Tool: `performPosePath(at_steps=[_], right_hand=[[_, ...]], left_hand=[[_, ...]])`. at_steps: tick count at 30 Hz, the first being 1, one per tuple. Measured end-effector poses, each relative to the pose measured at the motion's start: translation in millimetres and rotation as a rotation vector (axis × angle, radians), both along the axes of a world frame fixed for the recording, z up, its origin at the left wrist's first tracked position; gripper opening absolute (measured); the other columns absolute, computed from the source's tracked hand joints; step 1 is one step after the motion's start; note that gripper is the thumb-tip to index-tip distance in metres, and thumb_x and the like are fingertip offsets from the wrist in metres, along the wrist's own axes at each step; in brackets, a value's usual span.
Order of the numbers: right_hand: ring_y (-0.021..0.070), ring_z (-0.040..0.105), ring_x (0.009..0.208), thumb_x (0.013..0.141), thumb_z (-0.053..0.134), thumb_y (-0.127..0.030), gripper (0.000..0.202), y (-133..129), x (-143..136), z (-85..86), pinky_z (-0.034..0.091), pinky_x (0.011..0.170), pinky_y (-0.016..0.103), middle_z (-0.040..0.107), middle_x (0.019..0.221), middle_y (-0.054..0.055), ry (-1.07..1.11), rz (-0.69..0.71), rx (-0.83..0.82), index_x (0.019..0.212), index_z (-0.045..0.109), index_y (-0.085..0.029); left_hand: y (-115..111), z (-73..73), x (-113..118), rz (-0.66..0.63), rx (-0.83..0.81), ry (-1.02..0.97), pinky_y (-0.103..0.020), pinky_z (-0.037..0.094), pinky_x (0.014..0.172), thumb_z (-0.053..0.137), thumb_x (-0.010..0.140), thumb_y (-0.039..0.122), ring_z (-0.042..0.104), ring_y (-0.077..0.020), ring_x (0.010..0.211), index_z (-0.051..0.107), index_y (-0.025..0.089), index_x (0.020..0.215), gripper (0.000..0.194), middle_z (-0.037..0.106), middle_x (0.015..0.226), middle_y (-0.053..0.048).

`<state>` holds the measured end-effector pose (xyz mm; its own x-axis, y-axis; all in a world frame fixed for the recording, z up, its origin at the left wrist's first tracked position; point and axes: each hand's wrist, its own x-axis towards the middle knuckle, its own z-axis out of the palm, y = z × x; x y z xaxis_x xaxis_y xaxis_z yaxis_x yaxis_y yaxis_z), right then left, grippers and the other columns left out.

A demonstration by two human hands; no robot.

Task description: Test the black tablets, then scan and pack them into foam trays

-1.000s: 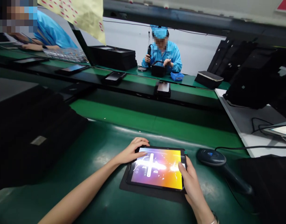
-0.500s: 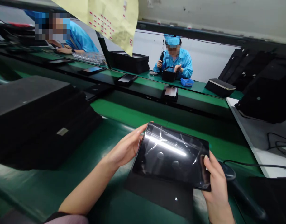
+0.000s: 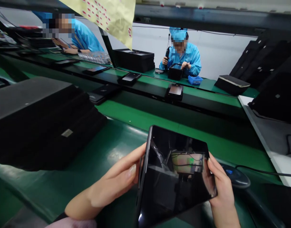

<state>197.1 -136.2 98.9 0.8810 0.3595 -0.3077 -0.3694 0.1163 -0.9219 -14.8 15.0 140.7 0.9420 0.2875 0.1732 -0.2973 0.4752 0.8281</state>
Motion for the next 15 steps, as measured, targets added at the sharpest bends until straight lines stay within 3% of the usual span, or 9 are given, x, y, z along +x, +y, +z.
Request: performPosePath(at_steps=[5, 11, 15], right_hand=[[0.0182, 0.065, 0.094, 0.050, 0.078, -0.025, 0.025, -0.8, -3.5, 1.9, 0.057, 0.071, 0.018, 0.071, 0.092, -0.002, -0.051, 0.035, -0.004, 0.075, 0.073, -0.025], [0.0130, 0.063, 0.097, 0.058, 0.074, -0.022, 0.027, -4.2, -0.9, -6.3, 0.052, 0.074, 0.011, 0.070, 0.099, -0.002, -0.112, 0.012, 0.063, 0.085, 0.072, -0.024], [0.0123, 0.065, 0.089, 0.062, 0.072, -0.023, 0.033, -9.1, 2.8, -1.1, 0.052, 0.074, 0.011, 0.070, 0.096, 0.000, -0.162, 0.046, 0.174, 0.095, 0.070, -0.025]], left_hand=[[-2.9, 7.3, -3.9, -0.033, 0.083, -0.020, -0.034, 0.049, 0.083, 0.045, 0.092, 0.035, 0.063, -0.0188, 0.087, 0.020, 0.027, 0.144, 0.059, 0.061, 0.113, -0.011], [-1.4, 10.2, -5.3, -0.049, 0.196, -0.105, -0.033, 0.043, 0.094, 0.043, 0.093, 0.029, 0.054, -0.0222, 0.113, 0.023, 0.031, 0.143, 0.054, 0.052, 0.130, -0.009], [0.1, 12.2, -8.9, -0.032, 0.430, -0.126, -0.026, 0.049, 0.080, 0.040, 0.092, 0.031, 0.063, -0.0192, 0.095, 0.021, 0.027, 0.144, 0.056, 0.061, 0.117, -0.010]])
